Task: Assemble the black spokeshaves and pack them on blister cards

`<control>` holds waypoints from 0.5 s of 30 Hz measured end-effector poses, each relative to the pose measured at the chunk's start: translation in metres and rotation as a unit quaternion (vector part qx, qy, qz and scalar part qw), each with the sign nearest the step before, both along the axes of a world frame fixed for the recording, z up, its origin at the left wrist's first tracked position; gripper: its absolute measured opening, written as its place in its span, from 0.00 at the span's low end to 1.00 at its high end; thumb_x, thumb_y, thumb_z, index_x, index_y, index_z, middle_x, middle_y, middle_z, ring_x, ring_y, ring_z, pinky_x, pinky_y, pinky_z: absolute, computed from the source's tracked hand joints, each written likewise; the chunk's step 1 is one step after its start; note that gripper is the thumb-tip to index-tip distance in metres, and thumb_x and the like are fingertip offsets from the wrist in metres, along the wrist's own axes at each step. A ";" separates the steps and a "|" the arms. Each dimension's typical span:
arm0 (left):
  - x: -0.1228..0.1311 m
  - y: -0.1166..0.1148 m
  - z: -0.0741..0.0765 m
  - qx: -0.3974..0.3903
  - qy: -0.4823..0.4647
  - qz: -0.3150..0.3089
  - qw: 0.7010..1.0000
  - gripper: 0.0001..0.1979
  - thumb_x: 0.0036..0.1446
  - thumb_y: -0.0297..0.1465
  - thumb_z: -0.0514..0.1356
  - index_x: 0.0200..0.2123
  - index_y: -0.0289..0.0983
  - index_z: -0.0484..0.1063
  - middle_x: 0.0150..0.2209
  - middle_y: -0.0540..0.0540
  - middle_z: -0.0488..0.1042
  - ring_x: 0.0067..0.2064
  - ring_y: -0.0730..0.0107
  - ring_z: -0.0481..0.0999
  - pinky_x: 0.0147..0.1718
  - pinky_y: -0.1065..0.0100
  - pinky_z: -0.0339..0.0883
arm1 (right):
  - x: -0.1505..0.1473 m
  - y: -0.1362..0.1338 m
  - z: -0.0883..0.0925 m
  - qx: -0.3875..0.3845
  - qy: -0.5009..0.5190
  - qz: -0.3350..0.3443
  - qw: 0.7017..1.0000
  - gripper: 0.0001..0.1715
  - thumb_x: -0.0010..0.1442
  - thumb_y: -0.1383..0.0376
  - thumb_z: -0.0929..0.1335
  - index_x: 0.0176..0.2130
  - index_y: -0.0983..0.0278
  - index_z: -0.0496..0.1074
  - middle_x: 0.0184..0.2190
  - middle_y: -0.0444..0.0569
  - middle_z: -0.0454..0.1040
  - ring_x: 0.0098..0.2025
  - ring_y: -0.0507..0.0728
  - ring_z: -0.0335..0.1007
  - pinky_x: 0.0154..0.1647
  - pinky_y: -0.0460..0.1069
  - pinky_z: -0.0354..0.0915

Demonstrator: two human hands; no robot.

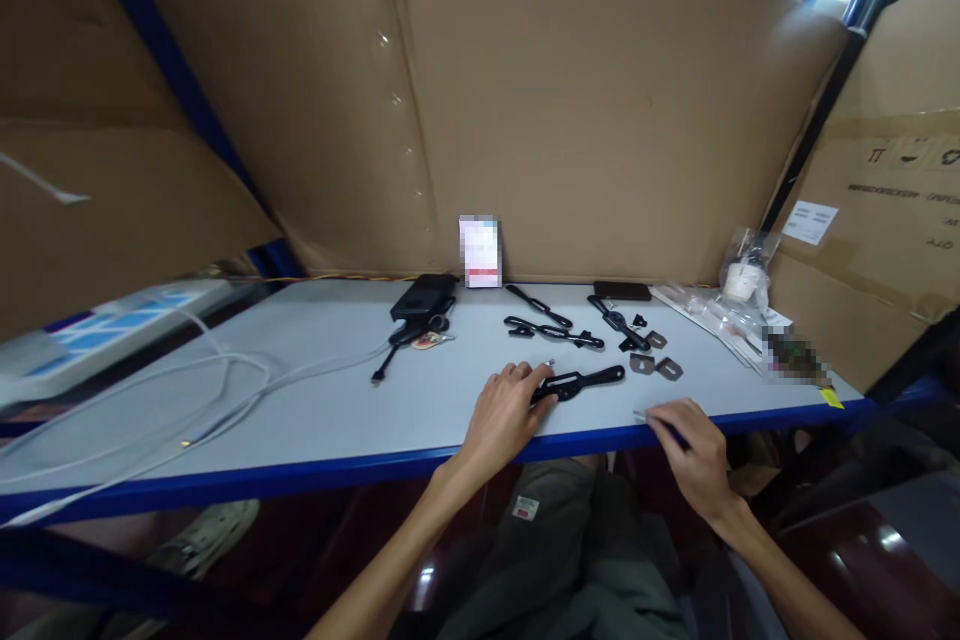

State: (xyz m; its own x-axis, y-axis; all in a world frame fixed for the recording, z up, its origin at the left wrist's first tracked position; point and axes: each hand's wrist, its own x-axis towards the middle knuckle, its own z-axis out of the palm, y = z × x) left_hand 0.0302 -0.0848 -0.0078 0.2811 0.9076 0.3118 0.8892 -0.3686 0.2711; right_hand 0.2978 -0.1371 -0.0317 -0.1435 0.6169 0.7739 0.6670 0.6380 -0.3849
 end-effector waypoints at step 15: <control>0.001 -0.008 0.001 0.007 -0.028 -0.025 0.999 0.09 0.63 0.31 0.59 0.47 0.40 0.68 0.45 0.43 0.76 0.46 0.56 0.77 0.42 0.62 0.66 | -0.059 0.146 0.053 -0.435 0.251 0.200 0.842 0.14 0.49 0.58 0.72 0.33 0.64 0.74 0.21 0.44 0.72 0.20 0.50 0.63 0.18 0.45 0.59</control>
